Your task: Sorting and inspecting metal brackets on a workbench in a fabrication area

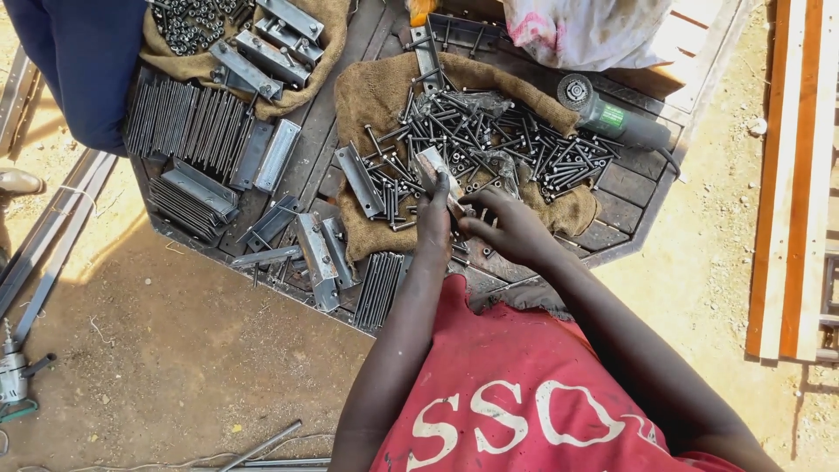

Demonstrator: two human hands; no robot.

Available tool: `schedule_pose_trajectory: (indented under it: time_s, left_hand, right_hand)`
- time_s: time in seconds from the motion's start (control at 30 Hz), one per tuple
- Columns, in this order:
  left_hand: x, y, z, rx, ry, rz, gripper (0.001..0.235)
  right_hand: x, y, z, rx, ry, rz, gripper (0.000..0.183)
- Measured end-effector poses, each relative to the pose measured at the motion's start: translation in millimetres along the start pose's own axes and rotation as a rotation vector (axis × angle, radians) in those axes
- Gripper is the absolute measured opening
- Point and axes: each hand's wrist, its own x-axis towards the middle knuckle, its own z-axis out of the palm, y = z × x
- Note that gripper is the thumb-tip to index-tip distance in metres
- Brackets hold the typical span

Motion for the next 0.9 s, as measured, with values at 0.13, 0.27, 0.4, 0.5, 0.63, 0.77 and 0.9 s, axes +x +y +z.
schedule_pose_trajectory:
  time_s: [0.13, 0.27, 0.4, 0.5, 0.63, 0.77, 0.9]
  left_hand:
    - [4, -6, -8, 0.003, 0.033, 0.027, 0.093]
    - [-28, 15, 2, 0.120, -0.010, 0.056, 0.094]
    - [-22, 8, -8, 0.169, -0.036, 0.044, 0.074]
    - [-27, 8, -22, 0.308, 0.038, 0.039, 0.079]
    - [1, 0, -86, 0.457, 0.159, 0.109, 0.069]
    - [19, 4, -138, 0.705, 0.425, 0.149, 0.055]
    - [34, 24, -180, 1.074, 0.741, 0.136, 0.059]
  right_hand:
    - [11, 26, 7, -0.011, 0.034, 0.074, 0.039]
    - [13, 27, 12, -0.051, -0.026, 0.230, 0.044]
    - [17, 36, 26, -0.019, -0.108, 0.281, 0.049]
    - [20, 47, 36, 0.078, -0.208, 0.326, 0.036]
    - [20, 38, 29, 0.131, -0.278, 0.390, 0.039]
    - [24, 46, 34, 0.146, -0.293, 0.429, 0.039]
    - [35, 46, 42, 0.138, -0.304, 0.440, 0.039]
